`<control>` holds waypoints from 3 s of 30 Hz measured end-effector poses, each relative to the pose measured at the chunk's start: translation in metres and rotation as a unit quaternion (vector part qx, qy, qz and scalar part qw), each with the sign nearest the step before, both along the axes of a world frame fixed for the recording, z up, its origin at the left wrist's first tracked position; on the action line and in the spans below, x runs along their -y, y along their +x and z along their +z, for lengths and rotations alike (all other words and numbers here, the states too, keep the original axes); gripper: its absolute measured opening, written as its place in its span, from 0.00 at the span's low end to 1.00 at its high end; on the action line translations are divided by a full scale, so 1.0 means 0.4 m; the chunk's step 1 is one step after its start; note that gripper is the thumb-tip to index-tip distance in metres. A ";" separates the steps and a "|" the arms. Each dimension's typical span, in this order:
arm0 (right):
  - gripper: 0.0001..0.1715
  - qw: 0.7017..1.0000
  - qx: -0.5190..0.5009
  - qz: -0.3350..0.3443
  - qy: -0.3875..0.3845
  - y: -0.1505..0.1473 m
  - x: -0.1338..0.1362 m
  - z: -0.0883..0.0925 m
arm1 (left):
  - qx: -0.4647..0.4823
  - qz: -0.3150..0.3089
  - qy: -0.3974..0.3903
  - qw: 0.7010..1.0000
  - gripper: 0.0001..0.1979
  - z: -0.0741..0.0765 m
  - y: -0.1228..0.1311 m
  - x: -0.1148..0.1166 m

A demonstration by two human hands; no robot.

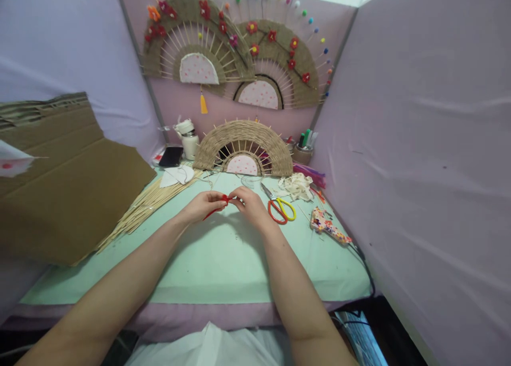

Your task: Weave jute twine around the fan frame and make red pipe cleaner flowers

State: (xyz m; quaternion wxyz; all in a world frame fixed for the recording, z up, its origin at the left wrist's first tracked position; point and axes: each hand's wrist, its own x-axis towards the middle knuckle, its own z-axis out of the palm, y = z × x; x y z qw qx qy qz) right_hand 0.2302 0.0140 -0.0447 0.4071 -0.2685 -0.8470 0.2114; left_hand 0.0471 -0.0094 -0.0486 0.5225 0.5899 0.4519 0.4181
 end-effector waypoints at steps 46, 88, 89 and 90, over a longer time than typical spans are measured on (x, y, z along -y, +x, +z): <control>0.07 0.999 -0.002 -0.046 -0.019 -0.002 -0.002 -0.004 | 0.147 0.078 -0.063 0.984 0.12 0.007 0.042 0.021; 0.21 0.944 -0.107 -0.148 -0.276 -0.006 -0.016 -0.013 | 0.221 0.124 -0.106 0.962 0.08 0.008 0.049 0.017; 0.22 0.945 -0.090 -0.141 -0.282 -0.008 -0.014 -0.014 | 0.219 0.129 -0.095 0.963 0.09 0.008 0.048 0.017; 0.23 0.945 -0.073 -0.130 -0.291 -0.012 -0.011 -0.016 | 0.216 0.134 -0.084 0.963 0.10 0.009 0.048 0.017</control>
